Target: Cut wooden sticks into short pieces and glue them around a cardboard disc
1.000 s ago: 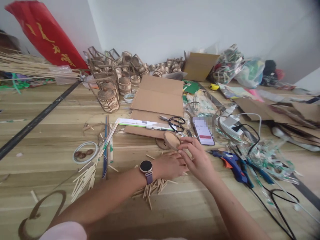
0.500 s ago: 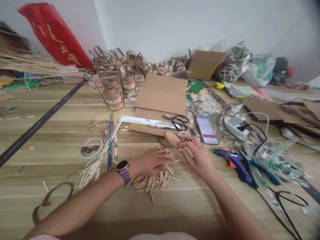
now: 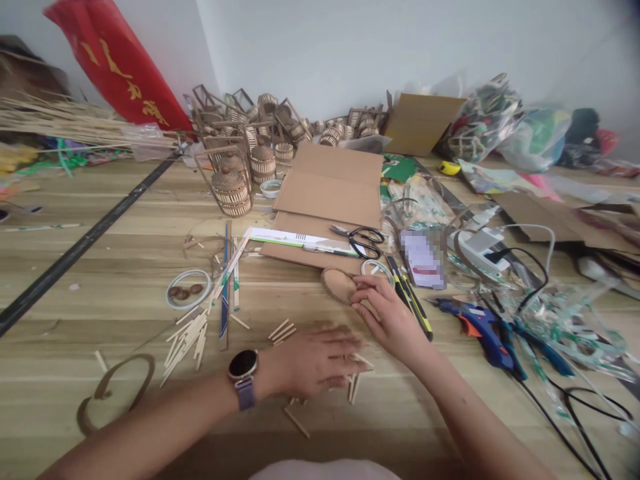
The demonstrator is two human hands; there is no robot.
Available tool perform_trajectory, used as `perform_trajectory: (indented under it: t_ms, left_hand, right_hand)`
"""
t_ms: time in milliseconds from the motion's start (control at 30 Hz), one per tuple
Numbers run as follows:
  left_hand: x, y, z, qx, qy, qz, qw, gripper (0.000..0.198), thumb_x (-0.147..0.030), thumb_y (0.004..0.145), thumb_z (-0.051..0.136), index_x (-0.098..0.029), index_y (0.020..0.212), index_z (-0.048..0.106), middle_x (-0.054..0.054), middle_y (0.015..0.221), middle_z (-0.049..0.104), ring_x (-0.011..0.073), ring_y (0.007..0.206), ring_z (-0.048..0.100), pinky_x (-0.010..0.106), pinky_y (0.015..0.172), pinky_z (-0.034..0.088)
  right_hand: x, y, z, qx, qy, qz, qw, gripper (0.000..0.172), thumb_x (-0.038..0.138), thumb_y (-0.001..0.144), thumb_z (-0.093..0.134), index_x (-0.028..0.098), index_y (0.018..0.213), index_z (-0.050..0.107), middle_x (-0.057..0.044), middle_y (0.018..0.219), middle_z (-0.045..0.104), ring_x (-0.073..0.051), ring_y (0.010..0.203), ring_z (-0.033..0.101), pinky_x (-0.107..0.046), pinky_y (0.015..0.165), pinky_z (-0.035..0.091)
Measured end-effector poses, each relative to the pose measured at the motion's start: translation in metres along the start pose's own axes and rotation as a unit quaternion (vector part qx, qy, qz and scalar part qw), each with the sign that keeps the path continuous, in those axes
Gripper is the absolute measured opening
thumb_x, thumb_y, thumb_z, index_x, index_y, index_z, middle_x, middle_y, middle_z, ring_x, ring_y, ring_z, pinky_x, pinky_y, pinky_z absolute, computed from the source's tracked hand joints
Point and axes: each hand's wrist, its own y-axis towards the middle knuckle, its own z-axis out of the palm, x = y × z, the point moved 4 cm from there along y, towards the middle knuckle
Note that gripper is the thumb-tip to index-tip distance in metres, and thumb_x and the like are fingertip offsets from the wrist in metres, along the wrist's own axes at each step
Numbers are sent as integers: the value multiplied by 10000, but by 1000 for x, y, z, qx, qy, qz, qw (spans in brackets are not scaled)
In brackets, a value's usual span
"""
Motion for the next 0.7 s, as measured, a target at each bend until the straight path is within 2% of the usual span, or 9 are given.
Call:
perform_trajectory:
  t_ms: [67, 100, 167, 267, 367, 467, 600, 700]
  left_hand:
    - [10, -16, -8, -28, 4, -62, 998, 389, -332, 984, 406, -204, 1329, 533, 91, 1429, 502, 236, 1379, 370, 432, 1158, 275]
    - [17, -25, -11, -33, 12, -113, 993, 385, -329, 985, 406, -230, 1336, 527, 75, 1431, 502, 241, 1384, 360, 453, 1158, 268]
    - [25, -41, -11, -29, 23, -162, 986, 389, -323, 990, 390, -260, 1356, 505, 59, 1432, 502, 260, 1386, 356, 511, 1152, 256]
    - [22, -52, -5, -11, 9, -144, 989, 409, -331, 985, 401, -248, 1378, 483, 65, 1463, 460, 253, 1402, 330, 479, 1151, 283]
    - [10, -50, 2, 1, -29, -111, 993, 412, -307, 989, 384, -197, 1370, 495, 73, 1473, 445, 221, 1398, 341, 407, 1163, 285]
    - [-1, -46, 2, 16, -61, -109, 992, 411, -303, 992, 380, -180, 1366, 500, 66, 1468, 452, 209, 1388, 360, 377, 1167, 286]
    - [-7, -49, -2, 1, -75, -121, 990, 406, -323, 997, 371, -206, 1363, 502, 52, 1479, 437, 208, 1386, 363, 388, 1158, 302]
    - [-9, -56, -6, -28, -72, -131, 988, 395, -311, 994, 382, -220, 1359, 502, 61, 1479, 440, 210, 1383, 370, 387, 1137, 339]
  right_hand:
    - [3, 1, 3, 9, -5, -11, 1000, 123, 133, 920, 474, 211, 905, 569, -142, 1115, 572, -266, 1091, 568, -445, 885, 514]
    - [4, 1, 6, 13, -8, -15, 1000, 126, 131, 921, 471, 205, 906, 572, -148, 1117, 573, -267, 1087, 568, -444, 885, 512]
    - [7, 3, 12, 24, -16, -26, 999, 134, 132, 925, 465, 198, 910, 581, -157, 1128, 580, -272, 1067, 570, -448, 877, 507]
    - [13, 8, 28, 47, -29, -47, 997, 160, 132, 925, 463, 193, 895, 608, -157, 1135, 604, -287, 999, 576, -469, 835, 499]
    - [18, 13, 45, 74, -34, -70, 994, 159, 108, 897, 501, 177, 870, 642, -163, 1116, 629, -300, 962, 570, -480, 817, 487]
    - [20, 14, 57, 97, -25, -84, 991, 148, 81, 856, 562, 174, 858, 677, -151, 1060, 657, -288, 940, 579, -456, 821, 482]
    - [16, 12, 59, 108, 18, -87, 990, 170, 86, 859, 587, 197, 920, 700, -72, 861, 705, -218, 811, 628, -350, 759, 502]
    - [10, 10, 49, 91, 54, -64, 992, 176, 126, 919, 524, 185, 978, 680, -53, 835, 727, -185, 783, 663, -295, 726, 522]
